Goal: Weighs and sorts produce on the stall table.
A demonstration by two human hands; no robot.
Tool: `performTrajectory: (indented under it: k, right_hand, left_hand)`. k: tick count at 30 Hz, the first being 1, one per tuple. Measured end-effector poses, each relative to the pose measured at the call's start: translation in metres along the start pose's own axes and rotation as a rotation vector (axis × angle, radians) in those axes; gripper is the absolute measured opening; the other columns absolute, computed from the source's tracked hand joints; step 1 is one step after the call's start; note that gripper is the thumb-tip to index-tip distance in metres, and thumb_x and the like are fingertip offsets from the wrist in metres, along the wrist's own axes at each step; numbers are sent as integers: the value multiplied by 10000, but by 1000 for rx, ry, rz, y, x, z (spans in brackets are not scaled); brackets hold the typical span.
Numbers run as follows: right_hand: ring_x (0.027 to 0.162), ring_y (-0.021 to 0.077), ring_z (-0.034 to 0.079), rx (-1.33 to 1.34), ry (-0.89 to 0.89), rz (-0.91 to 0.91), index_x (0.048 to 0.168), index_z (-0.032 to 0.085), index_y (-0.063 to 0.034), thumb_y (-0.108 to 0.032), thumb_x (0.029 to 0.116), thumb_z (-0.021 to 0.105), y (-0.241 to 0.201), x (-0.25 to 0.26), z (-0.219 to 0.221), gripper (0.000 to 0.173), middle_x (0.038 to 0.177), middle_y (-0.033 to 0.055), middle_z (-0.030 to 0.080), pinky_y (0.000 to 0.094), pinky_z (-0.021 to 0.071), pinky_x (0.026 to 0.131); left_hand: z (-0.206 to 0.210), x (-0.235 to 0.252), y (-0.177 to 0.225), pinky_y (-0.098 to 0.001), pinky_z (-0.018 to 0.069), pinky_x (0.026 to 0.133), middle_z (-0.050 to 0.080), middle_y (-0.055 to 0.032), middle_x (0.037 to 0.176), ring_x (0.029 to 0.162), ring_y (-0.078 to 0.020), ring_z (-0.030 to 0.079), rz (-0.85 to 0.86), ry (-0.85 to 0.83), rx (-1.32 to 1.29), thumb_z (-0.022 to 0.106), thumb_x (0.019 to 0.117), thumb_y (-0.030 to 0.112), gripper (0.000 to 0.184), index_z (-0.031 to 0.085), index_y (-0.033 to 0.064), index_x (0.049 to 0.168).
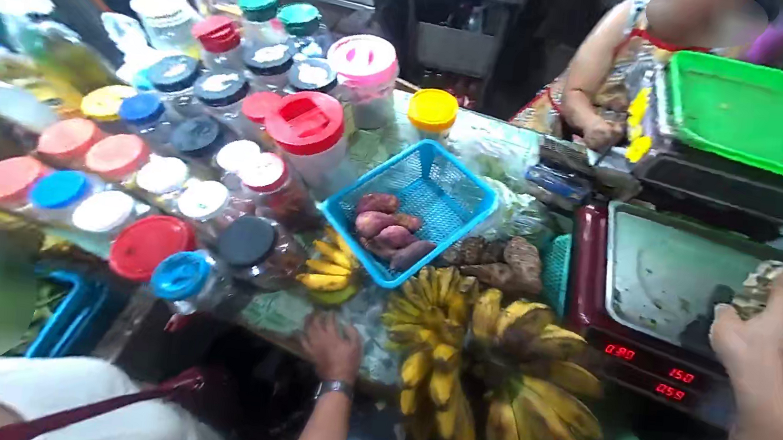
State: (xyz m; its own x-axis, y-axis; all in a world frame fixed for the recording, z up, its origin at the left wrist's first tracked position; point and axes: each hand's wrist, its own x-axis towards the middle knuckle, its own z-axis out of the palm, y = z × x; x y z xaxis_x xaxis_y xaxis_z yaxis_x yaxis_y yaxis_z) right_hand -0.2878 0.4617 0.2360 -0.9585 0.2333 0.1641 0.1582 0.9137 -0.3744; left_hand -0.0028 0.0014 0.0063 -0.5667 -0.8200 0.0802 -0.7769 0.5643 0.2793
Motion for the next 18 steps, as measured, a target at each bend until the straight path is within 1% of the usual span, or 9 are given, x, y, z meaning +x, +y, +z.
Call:
performTrajectory:
  k: [2,4,7,9,12,14,15,16,18]
  right_hand:
    - [1409,526,390,155,-135,-244,1580,360,-39,-180,968,634,-64,-24,13,685,1556,358,332,630,369,1136]
    - [1380,516,427,150,-382,-362,1593,336,-62,-186,982,642,-125,-41,34,694,1547,337,357,654,400,1096]
    - [1308,513,498,-119,-570,-391,1596,361,-130,-182,973,602,-189,-58,88,670,1526,293,414,666,464,1010]
    - [1352,502,467,-402,-660,-428,1603,343,-117,-285,1029,524,-213,-69,108,625,1536,302,398,656,450,1018]
    - [1436,504,362,-479,-629,-603,1351,631,-21,-492,998,603,-253,-80,96,590,1540,303,413,707,330,1094]
    - [1395,469,430,-289,-544,-813,1235,700,-40,-449,954,686,-285,-84,99,496,1496,265,478,668,382,1081]
    - [1368,443,471,-175,-586,-885,1236,703,-71,-453,939,704,-303,-84,112,484,1477,230,511,651,414,1068]
    - [1339,426,504,-103,-691,-908,1305,669,-102,-505,910,724,-318,-85,133,566,1464,205,530,648,437,1054]
    - [1309,437,533,-122,-924,-867,1518,464,-128,-643,735,826,-335,-83,199,1004,1467,223,520,674,452,1031]
  left_hand:
    - [1,2,-4,-618,249,1201,485,-190,1541,1466,-400,394,-8,3,5,514,977,418,510,657,101,1349]
    - [5,2,-5,-608,246,1206,481,-179,1548,1469,-387,392,-6,-1,19,502,977,432,517,660,106,1347]
    - [7,0,-4,-598,255,1204,485,-169,1547,1466,-383,399,0,17,4,497,976,433,506,666,122,1339]
    - [6,1,-4,-601,250,1207,486,-173,1545,1470,-388,392,-3,20,1,495,979,438,509,666,128,1344]
    - [8,2,-5,-600,247,1209,491,-172,1542,1469,-385,395,-8,30,8,502,970,437,510,668,130,1341]
    - [10,2,-6,-588,242,1216,491,-153,1546,1475,-372,389,-15,21,14,499,969,445,507,668,145,1340]
    - [11,2,-6,-587,244,1216,495,-148,1544,1474,-369,392,-16,23,14,499,970,447,503,671,150,1337]
    - [11,2,-6,-589,248,1213,499,-150,1540,1471,-367,398,-15,30,10,503,967,446,498,676,151,1330]
    - [12,1,-7,-590,251,1212,500,-149,1538,1467,-365,403,-14,42,2,508,965,445,492,681,151,1319]
